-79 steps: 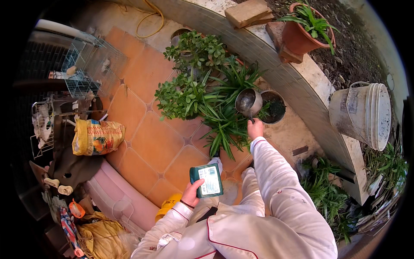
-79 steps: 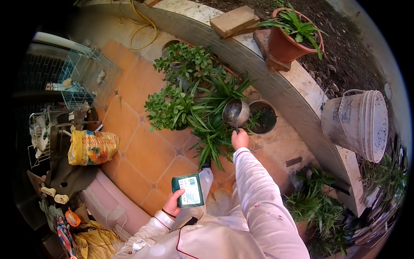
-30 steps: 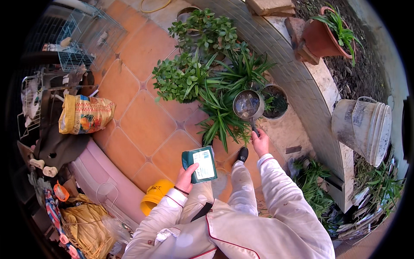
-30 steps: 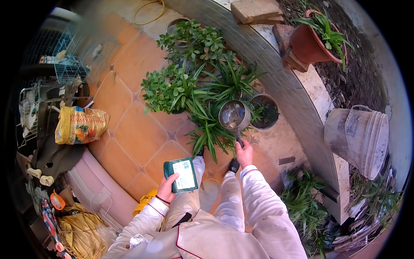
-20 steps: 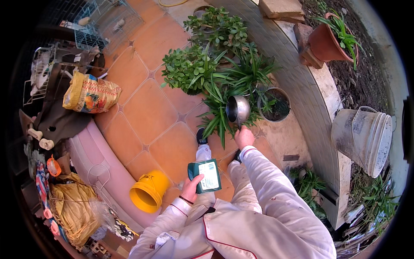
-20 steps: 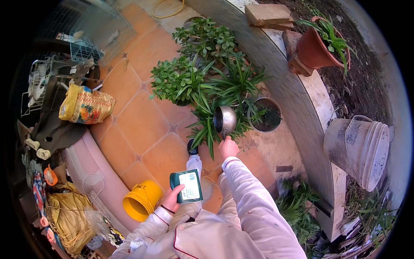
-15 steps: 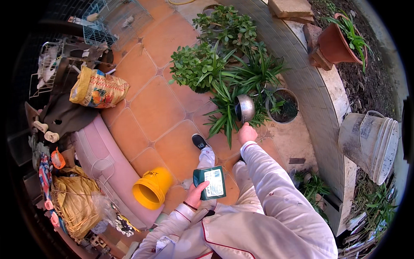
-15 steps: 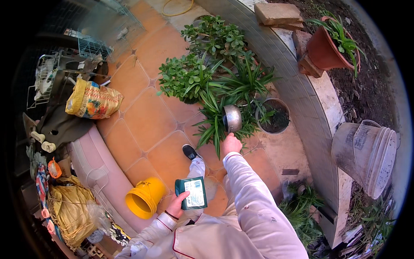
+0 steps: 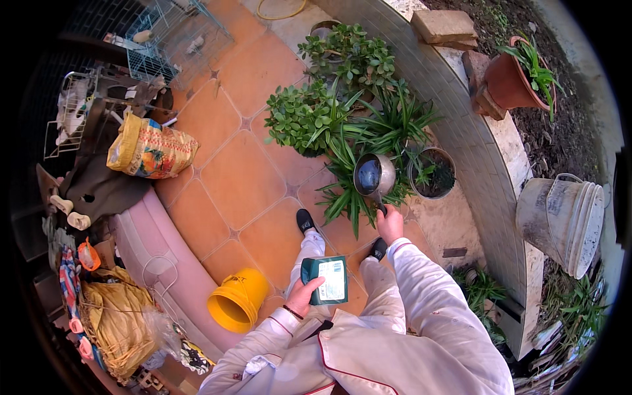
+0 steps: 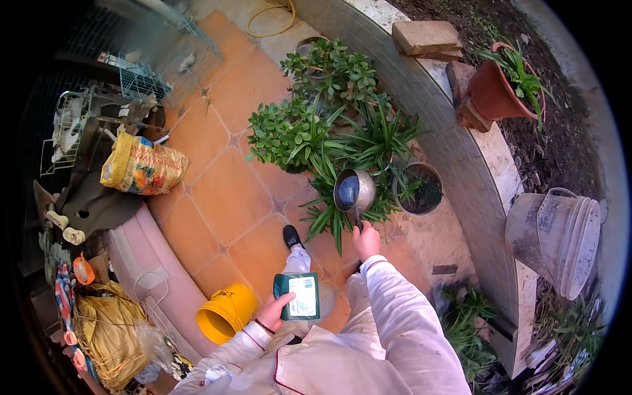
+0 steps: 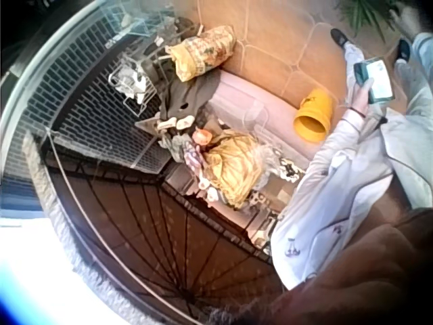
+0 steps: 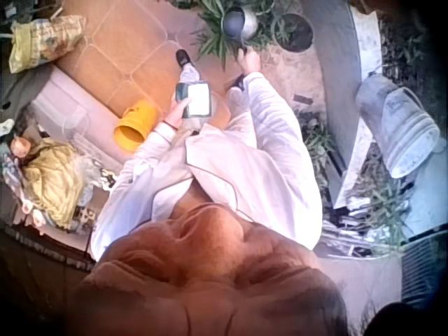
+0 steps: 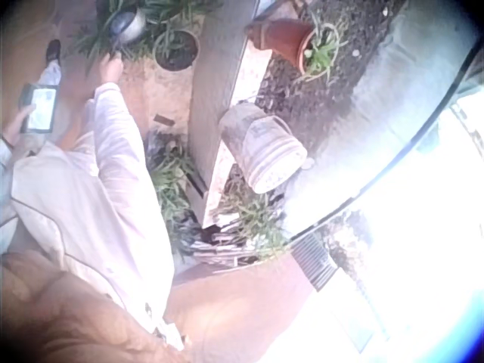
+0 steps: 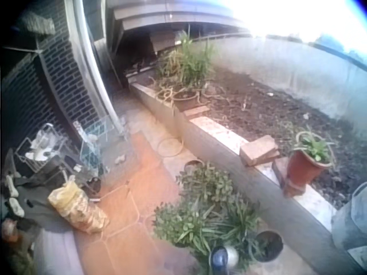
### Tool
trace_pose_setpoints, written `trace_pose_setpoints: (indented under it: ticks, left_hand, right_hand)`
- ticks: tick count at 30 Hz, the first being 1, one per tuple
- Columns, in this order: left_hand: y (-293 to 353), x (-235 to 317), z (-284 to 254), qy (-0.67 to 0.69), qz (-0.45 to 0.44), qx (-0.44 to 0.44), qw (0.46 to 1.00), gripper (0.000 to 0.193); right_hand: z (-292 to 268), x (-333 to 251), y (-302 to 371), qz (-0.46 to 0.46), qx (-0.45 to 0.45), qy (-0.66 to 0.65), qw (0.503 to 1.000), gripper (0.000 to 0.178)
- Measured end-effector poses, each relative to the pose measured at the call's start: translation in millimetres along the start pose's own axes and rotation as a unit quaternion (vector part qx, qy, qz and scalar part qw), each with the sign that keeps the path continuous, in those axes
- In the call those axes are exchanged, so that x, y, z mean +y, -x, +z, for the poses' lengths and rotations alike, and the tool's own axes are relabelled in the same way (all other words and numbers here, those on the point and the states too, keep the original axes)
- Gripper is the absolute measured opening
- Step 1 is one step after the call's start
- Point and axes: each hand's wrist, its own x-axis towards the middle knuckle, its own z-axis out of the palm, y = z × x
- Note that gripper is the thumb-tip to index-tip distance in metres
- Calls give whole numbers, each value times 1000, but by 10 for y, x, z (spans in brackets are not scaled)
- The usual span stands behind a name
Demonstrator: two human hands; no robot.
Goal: The person scoops water from a white bucket using a metal ladle and pours it onto the soil of a garden bed and several potted plants. They move around the patio area to water different plants, including those in terracotta pots and a larger planter.
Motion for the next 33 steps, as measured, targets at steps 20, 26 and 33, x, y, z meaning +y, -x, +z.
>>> trace_pose_setpoints:
  ticks: [20, 26, 33]
  left_hand:
    - [-11, 1204, -1414, 49, 10, 56, 997, 37]
    - [-122, 1302, -1429, 33, -12, 23, 999, 39]
    - [-211, 1344, -1289, 1, -24, 0, 1000, 39]
  right_hand:
    - [1766, -1764, -898, 227, 25, -60, 972, 29]
    - [1736, -1060, -629, 233, 23, -350, 907, 21]
    - [889, -1265, -393, 215, 33, -404, 889, 17]
